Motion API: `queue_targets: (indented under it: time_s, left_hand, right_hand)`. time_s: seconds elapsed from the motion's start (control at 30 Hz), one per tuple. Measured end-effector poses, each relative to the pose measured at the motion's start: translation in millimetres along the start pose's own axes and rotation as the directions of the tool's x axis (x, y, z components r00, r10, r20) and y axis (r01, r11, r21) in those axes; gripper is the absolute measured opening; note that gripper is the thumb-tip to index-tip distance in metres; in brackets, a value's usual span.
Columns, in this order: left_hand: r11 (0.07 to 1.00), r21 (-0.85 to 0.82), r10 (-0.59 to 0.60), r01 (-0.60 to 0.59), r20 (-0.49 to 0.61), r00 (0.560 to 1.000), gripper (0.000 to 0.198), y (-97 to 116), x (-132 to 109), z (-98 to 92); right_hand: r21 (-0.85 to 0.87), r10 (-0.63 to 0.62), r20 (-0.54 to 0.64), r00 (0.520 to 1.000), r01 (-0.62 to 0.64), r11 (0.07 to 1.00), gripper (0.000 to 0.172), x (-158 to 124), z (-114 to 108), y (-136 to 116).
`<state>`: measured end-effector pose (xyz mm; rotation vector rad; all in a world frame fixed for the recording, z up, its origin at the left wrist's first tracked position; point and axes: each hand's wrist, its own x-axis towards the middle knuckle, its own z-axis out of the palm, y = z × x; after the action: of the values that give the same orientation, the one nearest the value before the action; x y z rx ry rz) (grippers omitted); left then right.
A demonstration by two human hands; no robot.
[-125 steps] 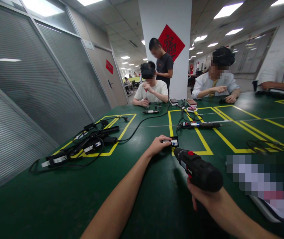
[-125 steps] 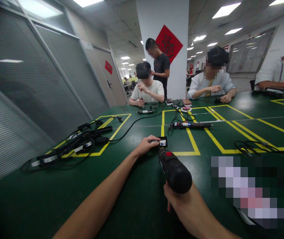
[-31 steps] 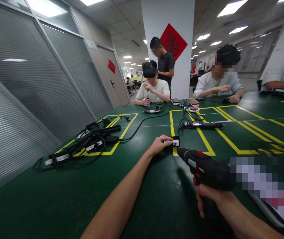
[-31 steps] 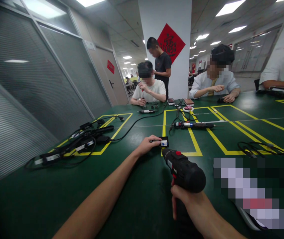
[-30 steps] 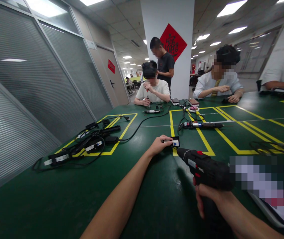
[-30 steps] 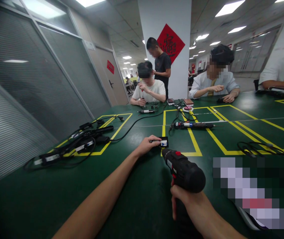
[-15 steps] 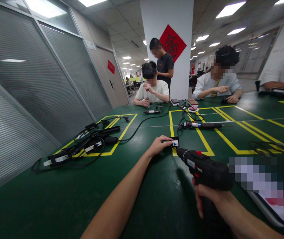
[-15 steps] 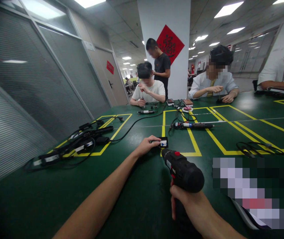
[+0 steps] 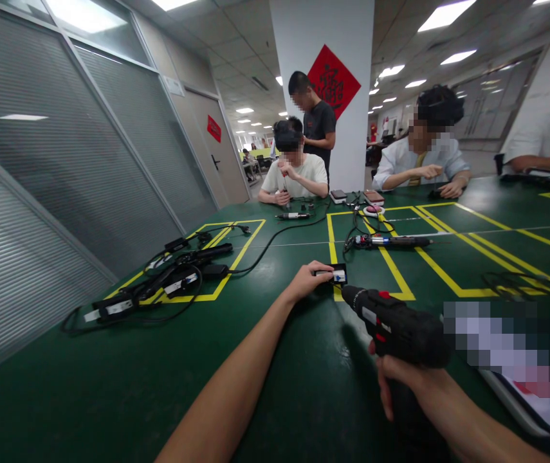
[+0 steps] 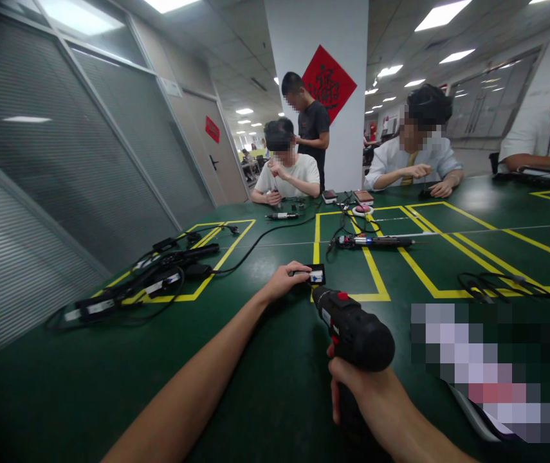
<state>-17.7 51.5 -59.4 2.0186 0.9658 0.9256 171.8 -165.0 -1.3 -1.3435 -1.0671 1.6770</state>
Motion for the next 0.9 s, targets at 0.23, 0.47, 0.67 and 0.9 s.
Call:
queue_targets:
  time_s: [0.23, 0.47, 0.67, 0.9]
  left_hand:
    - [1.0, 0.008, 0.002, -0.002, 0.001, 1.0, 0.03, 3.5, -1.4, -1.0]
    - [1.0, 0.011, 0.01, -0.009, -0.005, 1.0, 0.031, 1.1, -0.9, -0.3]
    - [1.0, 0.008, -0.009, 0.009, 0.004, 1.0, 0.031, 4.0, -1.7, -1.3]
    - [1.0, 0.011, -0.007, 0.007, 0.01, 1.0, 0.031, 2.1, -1.0, -2.1]
  right_hand:
    - [-0.034, -0.015, -0.016, 1.0, 0.014, 0.999, 0.018, 0.2, -0.4, -0.5]
    - [-0.031, -0.001, 0.0, 1.0, 0.001, 1.0, 0.024, 3.2, -1.2, 4.2]
    - [-0.014, -0.01, 0.02, 1.0, 0.01, 1.0, 0.025, 1.0, -0.7, 2.7]
    - [-0.037, -0.063, -0.009, 0.998, 0.063, 0.997, 0.023, -9.0, 3.1, -7.4]
